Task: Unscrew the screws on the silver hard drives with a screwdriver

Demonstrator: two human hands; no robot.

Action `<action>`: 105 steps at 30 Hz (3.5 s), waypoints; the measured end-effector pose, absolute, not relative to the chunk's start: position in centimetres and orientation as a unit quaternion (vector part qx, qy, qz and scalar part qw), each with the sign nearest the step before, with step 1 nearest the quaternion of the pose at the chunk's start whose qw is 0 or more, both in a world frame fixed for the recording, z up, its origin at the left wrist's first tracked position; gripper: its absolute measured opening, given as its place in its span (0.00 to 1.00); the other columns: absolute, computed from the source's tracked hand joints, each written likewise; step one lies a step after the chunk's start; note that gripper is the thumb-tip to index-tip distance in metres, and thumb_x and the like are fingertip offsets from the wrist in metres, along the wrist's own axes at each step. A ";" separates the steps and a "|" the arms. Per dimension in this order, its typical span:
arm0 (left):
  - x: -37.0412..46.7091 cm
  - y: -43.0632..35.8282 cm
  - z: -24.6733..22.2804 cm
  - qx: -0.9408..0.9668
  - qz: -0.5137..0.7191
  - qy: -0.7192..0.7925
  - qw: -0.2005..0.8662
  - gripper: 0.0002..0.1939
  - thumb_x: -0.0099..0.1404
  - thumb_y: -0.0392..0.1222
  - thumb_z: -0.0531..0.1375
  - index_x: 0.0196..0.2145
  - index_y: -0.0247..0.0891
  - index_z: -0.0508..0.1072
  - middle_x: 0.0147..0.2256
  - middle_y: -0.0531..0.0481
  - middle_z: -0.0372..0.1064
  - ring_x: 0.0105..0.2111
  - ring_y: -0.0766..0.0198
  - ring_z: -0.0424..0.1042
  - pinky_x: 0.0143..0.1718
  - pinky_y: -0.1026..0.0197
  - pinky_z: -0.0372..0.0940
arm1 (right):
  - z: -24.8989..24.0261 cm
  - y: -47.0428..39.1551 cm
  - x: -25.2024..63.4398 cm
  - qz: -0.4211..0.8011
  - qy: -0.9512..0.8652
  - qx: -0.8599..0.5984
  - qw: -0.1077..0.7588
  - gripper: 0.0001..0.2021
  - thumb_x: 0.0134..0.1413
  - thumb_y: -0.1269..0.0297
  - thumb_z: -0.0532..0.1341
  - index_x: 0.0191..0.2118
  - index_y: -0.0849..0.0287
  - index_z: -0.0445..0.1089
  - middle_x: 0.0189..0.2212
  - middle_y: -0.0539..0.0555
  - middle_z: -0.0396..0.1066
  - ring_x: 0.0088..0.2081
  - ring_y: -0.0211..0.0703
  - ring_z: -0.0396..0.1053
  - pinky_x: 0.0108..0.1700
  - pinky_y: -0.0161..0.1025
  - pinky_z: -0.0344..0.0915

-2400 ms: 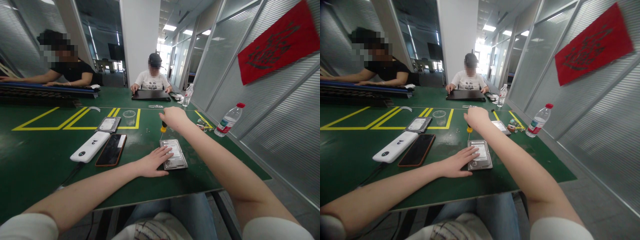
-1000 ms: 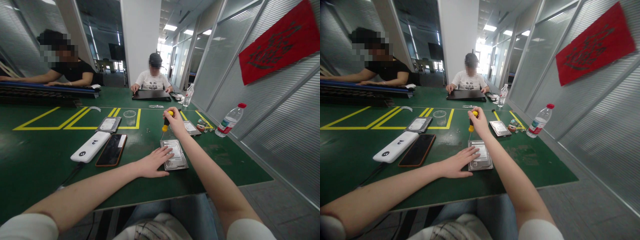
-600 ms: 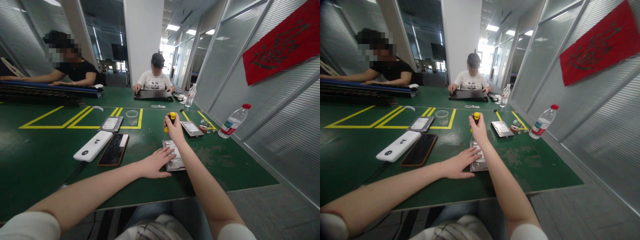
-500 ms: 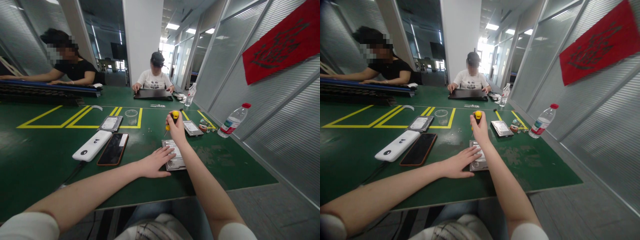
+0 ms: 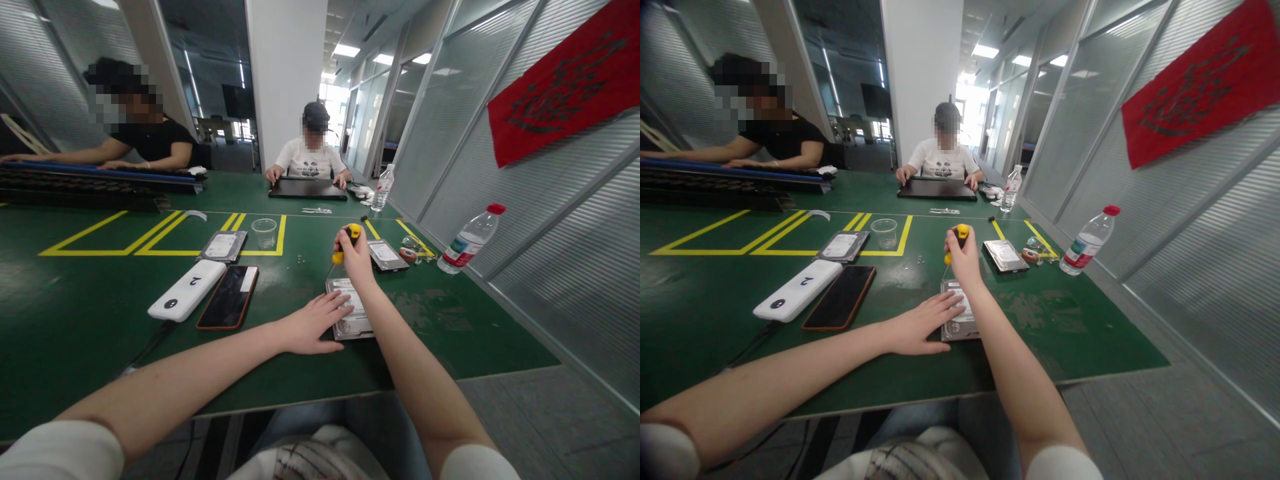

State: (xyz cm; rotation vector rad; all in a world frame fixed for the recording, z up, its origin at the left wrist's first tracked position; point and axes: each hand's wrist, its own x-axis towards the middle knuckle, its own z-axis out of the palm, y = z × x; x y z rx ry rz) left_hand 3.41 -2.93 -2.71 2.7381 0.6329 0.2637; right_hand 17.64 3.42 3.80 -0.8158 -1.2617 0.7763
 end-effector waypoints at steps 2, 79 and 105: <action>3.4 -2.9 -2.6 0.958 0.090 0.222 0.160 0.43 0.64 0.54 0.61 0.68 0.37 0.47 0.69 0.37 0.37 0.68 0.43 0.36 0.65 0.41 0.41 | 3.8 3.4 17.6 0.348 -0.560 -0.359 0.660 0.12 0.54 0.54 0.58 0.37 0.54 0.57 0.26 0.43 0.61 0.25 0.32 0.62 0.32 0.33 0.62; 3.4 -2.8 -3.0 0.960 0.096 0.218 0.146 0.42 0.65 0.54 0.60 0.68 0.37 0.47 0.69 0.37 0.37 0.68 0.44 0.36 0.65 0.41 0.43 | 3.9 3.5 18.0 0.240 -0.622 -0.401 0.628 0.13 0.57 0.52 0.55 0.41 0.55 0.59 0.38 0.53 0.67 0.40 0.38 0.68 0.44 0.37 0.67; 3.2 -2.8 -2.9 0.960 0.102 0.215 0.149 0.42 0.64 0.54 0.61 0.68 0.37 0.48 0.69 0.37 0.38 0.68 0.45 0.37 0.65 0.42 0.42 | 15.7 2.8 16.5 -0.048 -0.804 -0.593 -0.022 0.24 0.63 0.54 0.47 0.47 0.67 0.70 0.45 0.69 0.75 0.50 0.56 0.72 0.46 0.43 0.64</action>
